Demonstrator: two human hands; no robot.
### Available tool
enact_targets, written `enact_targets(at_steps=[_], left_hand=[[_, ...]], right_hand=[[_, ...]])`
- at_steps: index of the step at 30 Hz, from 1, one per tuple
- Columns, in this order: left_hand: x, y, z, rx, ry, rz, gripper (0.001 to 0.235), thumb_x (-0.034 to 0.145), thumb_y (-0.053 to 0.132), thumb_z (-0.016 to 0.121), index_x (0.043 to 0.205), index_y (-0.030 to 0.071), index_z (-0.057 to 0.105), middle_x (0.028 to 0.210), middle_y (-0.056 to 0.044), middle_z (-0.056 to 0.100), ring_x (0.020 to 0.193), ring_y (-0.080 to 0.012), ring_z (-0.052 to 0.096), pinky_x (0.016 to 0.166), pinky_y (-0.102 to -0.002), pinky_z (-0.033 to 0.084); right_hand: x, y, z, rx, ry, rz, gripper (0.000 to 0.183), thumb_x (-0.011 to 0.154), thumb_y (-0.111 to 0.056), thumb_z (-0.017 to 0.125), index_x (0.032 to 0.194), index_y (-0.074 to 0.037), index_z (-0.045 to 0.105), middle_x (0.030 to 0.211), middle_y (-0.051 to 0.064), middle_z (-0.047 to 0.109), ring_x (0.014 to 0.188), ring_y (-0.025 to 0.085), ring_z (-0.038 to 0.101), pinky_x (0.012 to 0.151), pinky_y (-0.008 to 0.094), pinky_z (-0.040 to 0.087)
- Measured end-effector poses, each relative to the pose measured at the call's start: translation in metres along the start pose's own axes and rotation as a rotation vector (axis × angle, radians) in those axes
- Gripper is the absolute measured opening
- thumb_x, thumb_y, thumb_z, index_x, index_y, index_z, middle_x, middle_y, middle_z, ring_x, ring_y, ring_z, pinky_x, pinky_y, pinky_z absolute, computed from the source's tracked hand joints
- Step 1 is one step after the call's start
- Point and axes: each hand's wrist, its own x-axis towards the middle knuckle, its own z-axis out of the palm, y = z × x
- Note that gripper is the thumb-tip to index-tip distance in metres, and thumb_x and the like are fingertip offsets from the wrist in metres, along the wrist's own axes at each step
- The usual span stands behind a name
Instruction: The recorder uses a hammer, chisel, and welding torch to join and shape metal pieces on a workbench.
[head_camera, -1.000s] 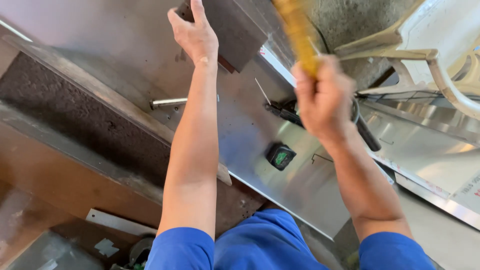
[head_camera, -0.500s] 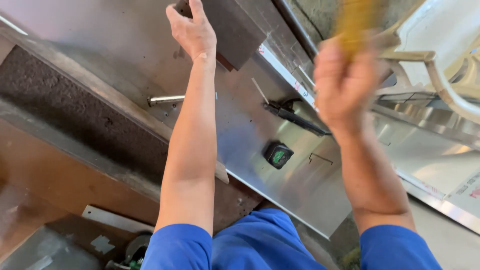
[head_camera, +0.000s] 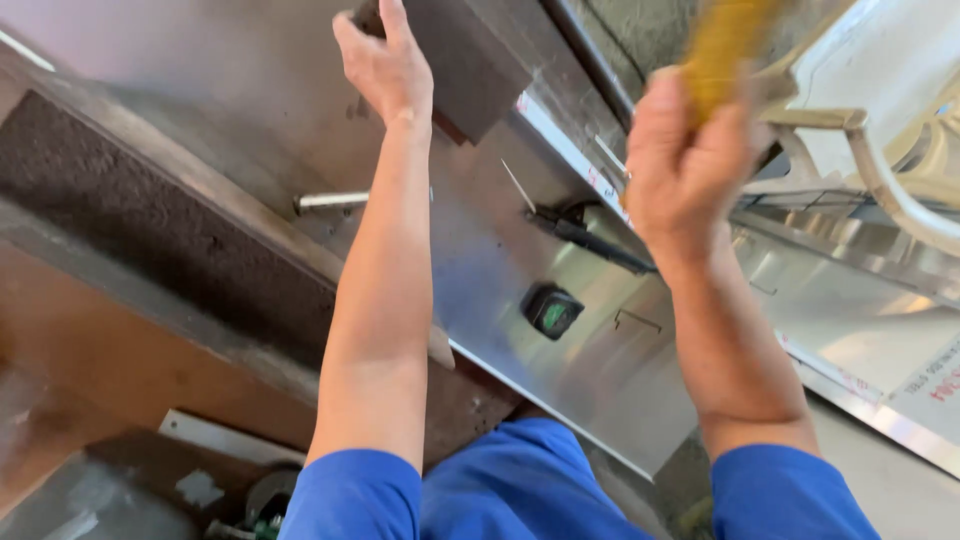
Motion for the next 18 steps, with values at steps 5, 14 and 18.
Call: enact_targets(at_steps=[5, 14, 18], left_hand=[[-0.002, -0.005, -0.004, 0.013, 0.004, -0.012, 0.052, 0.094, 0.05, 0.067, 0.1, 0.0, 0.057, 0.081, -0.01, 0.07, 0.076, -0.0249, 0.069, 0.076, -0.039, 0.057], [-0.005, -0.008, -0.007, -0.008, -0.019, 0.002, 0.051, 0.095, 0.049, 0.067, 0.101, 0.0, 0.056, 0.079, -0.009, 0.067, 0.074, -0.0221, 0.065, 0.075, -0.037, 0.056], [0.002, 0.005, -0.004, -0.042, -0.017, -0.01, 0.051, 0.094, 0.049, 0.068, 0.101, 0.0, 0.057, 0.08, -0.01, 0.069, 0.075, -0.023, 0.067, 0.077, -0.038, 0.057]], right_hand=[[-0.036, 0.11, 0.044, -0.186, -0.183, -0.145, 0.038, 0.109, -0.028, 0.059, 0.086, -0.001, 0.048, 0.068, 0.024, 0.057, 0.061, 0.045, 0.058, 0.053, 0.049, 0.044], [-0.012, 0.01, 0.004, -0.017, 0.014, -0.048, 0.031, 0.115, -0.024, 0.057, 0.091, -0.004, 0.052, 0.068, 0.012, 0.057, 0.053, 0.027, 0.058, 0.052, 0.042, 0.043], [-0.041, 0.126, 0.049, -0.318, -0.165, -0.148, 0.032, 0.112, -0.026, 0.059, 0.092, -0.002, 0.052, 0.072, 0.021, 0.06, 0.064, 0.043, 0.06, 0.056, 0.049, 0.045]])
